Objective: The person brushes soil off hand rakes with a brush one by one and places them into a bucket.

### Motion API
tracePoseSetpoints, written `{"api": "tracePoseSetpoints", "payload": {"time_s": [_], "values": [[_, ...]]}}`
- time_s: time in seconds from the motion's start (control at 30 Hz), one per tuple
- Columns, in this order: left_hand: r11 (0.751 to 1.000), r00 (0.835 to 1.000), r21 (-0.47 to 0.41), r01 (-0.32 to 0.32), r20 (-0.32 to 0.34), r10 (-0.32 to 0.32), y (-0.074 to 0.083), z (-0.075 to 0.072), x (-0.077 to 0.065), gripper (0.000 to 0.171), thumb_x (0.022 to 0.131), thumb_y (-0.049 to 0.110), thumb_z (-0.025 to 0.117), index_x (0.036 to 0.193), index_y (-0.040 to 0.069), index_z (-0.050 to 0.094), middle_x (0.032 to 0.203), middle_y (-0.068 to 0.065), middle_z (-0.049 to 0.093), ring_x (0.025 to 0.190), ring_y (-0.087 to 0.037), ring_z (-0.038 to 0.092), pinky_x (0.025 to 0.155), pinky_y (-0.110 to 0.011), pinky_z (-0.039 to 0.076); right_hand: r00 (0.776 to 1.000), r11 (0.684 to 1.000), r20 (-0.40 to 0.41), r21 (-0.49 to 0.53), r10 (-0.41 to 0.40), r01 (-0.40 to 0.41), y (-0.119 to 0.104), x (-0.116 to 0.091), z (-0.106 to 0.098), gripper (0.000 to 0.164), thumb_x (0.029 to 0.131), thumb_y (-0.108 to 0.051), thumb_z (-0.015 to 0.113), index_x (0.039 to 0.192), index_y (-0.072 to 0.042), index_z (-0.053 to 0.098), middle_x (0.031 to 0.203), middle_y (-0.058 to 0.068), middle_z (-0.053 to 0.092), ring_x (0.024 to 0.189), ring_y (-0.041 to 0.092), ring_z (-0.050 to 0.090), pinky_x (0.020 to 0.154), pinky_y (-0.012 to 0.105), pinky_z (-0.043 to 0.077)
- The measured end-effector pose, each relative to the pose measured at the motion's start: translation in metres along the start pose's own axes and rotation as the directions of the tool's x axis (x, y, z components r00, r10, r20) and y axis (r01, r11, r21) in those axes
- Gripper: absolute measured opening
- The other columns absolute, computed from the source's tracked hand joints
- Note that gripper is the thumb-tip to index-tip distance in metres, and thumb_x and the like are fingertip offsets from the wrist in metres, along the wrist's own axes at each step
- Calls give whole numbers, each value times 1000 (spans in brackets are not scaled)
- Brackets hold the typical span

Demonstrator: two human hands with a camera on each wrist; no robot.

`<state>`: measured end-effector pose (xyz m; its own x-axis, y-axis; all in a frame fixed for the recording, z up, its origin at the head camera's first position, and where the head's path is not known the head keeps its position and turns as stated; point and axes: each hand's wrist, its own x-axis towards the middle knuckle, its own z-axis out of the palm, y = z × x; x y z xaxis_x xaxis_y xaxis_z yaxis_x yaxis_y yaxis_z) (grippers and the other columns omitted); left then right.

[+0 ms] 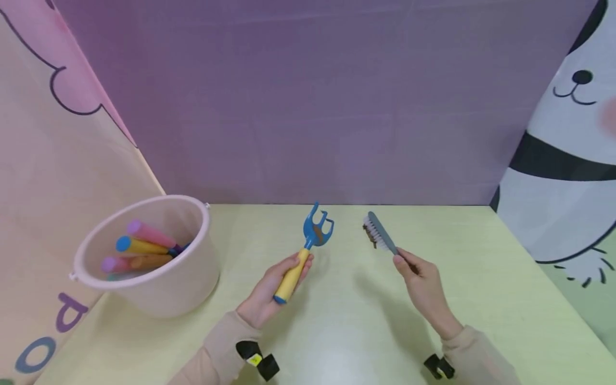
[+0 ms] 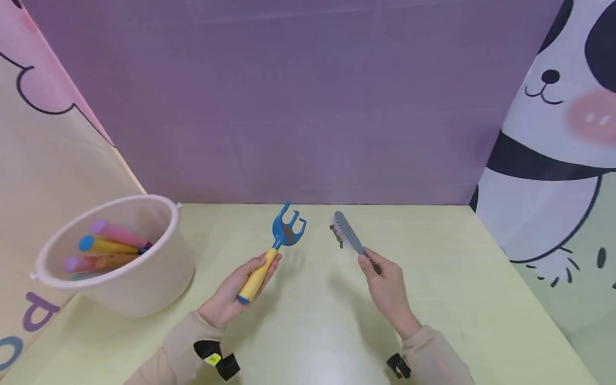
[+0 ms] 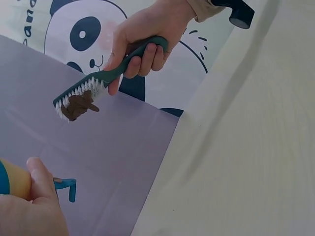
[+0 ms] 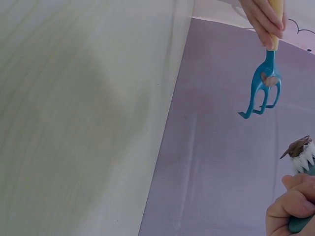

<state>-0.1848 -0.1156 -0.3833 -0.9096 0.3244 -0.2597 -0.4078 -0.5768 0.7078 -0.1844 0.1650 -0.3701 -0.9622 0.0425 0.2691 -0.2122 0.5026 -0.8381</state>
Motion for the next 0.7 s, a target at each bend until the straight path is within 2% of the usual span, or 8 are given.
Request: {"api": "tracePoseSetpoints", "payload": {"time_s": [0.17,0.43,0.57,0.63,0.7], "values": [[998,999,-60,30,14,-29,-8,-3,-1,51,96,16,45,141,1,26,119,-6,55,96,-6,61,93,-16,43,1000,1000,7,-10,3,-3,0,0,3,37,93,-21,52,119,6,57,72,4,54,57,6,40,51,21,37],[995,998,-81,56,5,-56,-13,-1,0,52,96,15,44,141,0,25,125,-10,52,98,-7,60,91,-14,45,999,999,-10,21,-37,37,2,0,17,34,92,-16,55,118,6,58,63,3,48,51,4,36,45,21,35],[989,996,-124,82,36,-78,-12,6,2,52,95,15,44,141,1,25,122,-8,54,96,-7,61,89,-13,46,994,993,-10,27,-113,114,-1,0,34,34,91,-14,55,119,5,57,79,16,65,55,3,43,48,20,41],[985,994,-143,100,67,-91,-12,11,2,52,96,15,44,141,1,24,118,-7,56,93,-6,61,86,-12,46,990,989,0,20,-144,144,-2,0,43,33,91,-14,55,118,6,57,89,19,67,57,4,46,49,20,42],[980,990,-158,119,94,-105,-11,16,3,52,96,15,43,142,1,23,117,-6,56,91,-5,61,84,-11,47,985,985,1,3,-173,173,-3,0,50,33,91,-13,56,118,6,57,89,19,67,57,4,46,50,20,42]]}}
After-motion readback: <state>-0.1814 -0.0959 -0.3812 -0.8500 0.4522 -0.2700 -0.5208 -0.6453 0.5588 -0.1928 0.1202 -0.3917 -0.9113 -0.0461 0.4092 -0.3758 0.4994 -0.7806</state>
